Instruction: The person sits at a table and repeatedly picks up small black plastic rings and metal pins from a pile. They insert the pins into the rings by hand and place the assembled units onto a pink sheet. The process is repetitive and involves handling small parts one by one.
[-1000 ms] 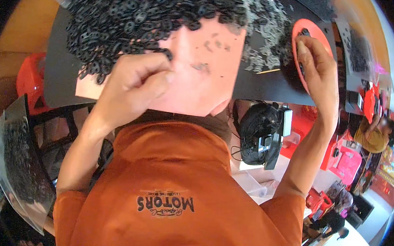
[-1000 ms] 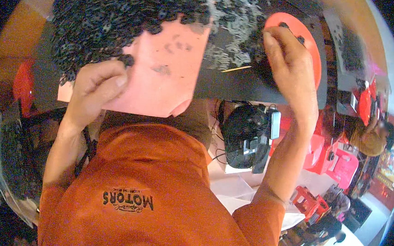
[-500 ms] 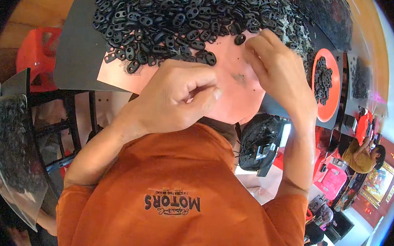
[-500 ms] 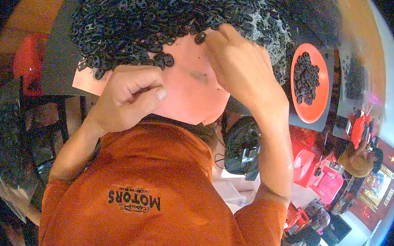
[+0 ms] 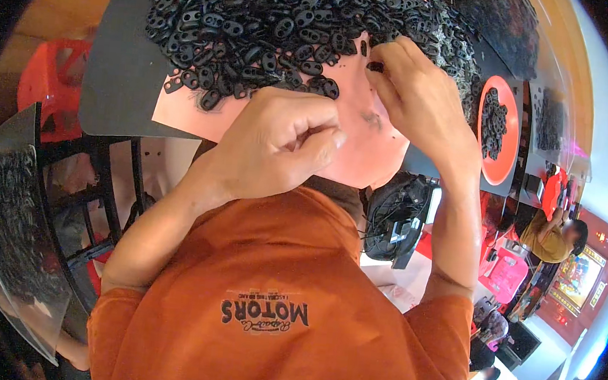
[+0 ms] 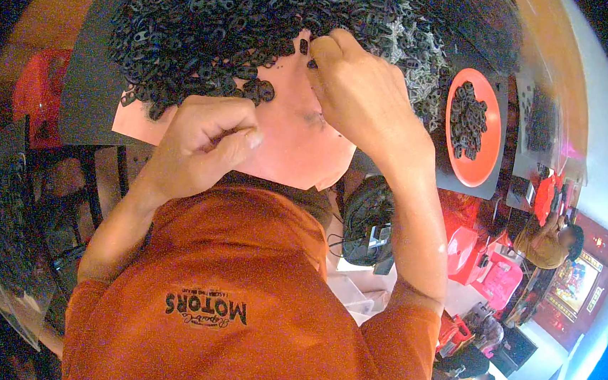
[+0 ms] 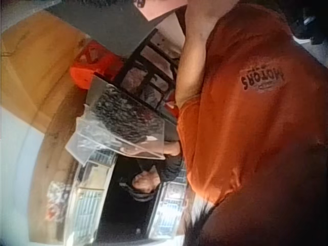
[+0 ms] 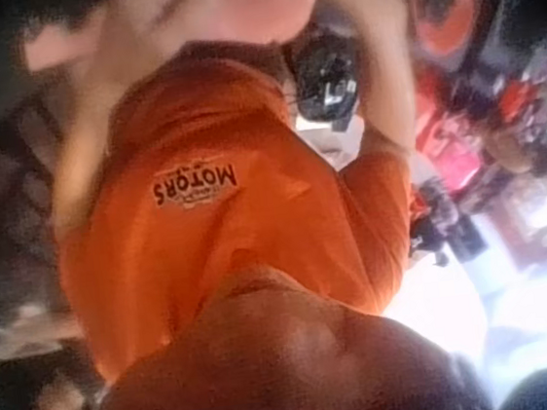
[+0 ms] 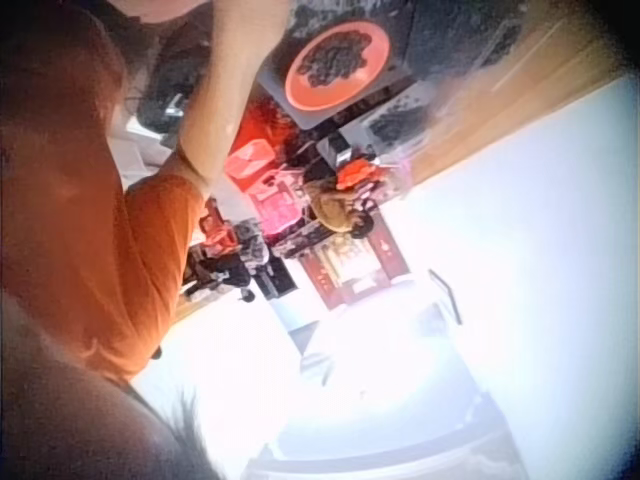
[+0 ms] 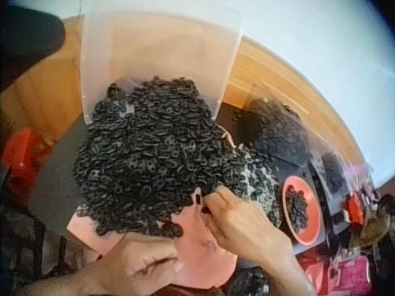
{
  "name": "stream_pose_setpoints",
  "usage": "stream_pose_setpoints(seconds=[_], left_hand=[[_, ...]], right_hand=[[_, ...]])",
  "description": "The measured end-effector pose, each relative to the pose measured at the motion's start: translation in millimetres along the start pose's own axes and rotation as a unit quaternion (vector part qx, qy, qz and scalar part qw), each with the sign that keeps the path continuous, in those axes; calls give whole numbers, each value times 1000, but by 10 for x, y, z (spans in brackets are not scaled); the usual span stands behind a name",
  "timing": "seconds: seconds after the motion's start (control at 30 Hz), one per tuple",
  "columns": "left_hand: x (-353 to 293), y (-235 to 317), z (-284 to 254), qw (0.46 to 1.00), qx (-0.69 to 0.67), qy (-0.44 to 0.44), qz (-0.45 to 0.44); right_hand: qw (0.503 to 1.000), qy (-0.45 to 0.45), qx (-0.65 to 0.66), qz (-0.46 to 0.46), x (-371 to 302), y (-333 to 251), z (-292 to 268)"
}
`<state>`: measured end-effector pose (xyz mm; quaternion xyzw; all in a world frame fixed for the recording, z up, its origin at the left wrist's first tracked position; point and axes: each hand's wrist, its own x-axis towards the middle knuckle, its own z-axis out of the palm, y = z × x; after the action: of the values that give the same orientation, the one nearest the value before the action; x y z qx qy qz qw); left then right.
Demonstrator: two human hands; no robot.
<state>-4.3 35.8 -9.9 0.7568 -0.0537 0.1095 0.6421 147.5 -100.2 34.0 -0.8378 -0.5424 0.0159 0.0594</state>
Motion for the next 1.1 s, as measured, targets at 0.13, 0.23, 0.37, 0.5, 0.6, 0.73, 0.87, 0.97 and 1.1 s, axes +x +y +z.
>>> stream_pose_setpoints(seconds=[0.13, 0.23, 0.37, 0.5, 0.6, 0.73, 0.87, 0.97, 1.1], left_hand=[[6, 30, 10, 1000, -10, 1, -20], [7, 19, 8, 1000, -12, -2, -23], [9, 16, 2, 1000, -12, 2, -12], [-3, 13, 6, 1000, -4, 12, -22], [17, 60, 13, 999, -6, 11, -45], [33, 183, 2, 994, -9, 6, -110], [92, 292, -21, 992, 33, -2, -121], [135, 334, 10, 993, 112, 14, -47], [153, 331, 94, 991, 128, 45, -12]], right_hand=[[999, 37, 37, -4, 1, -2, 3], [998, 50, -27, -11, 84, -14, 95], [996, 53, -72, 6, 171, -45, 164], [993, 111, 24, -28, 86, 72, 180], [978, 86, 184, 57, -79, 27, 94], [939, 53, 330, 85, -245, -85, -8], [915, 7, 403, 34, -322, -269, -134], [924, 17, 383, -4, -323, -280, -145], [930, 58, 363, -21, -380, -274, -48]])
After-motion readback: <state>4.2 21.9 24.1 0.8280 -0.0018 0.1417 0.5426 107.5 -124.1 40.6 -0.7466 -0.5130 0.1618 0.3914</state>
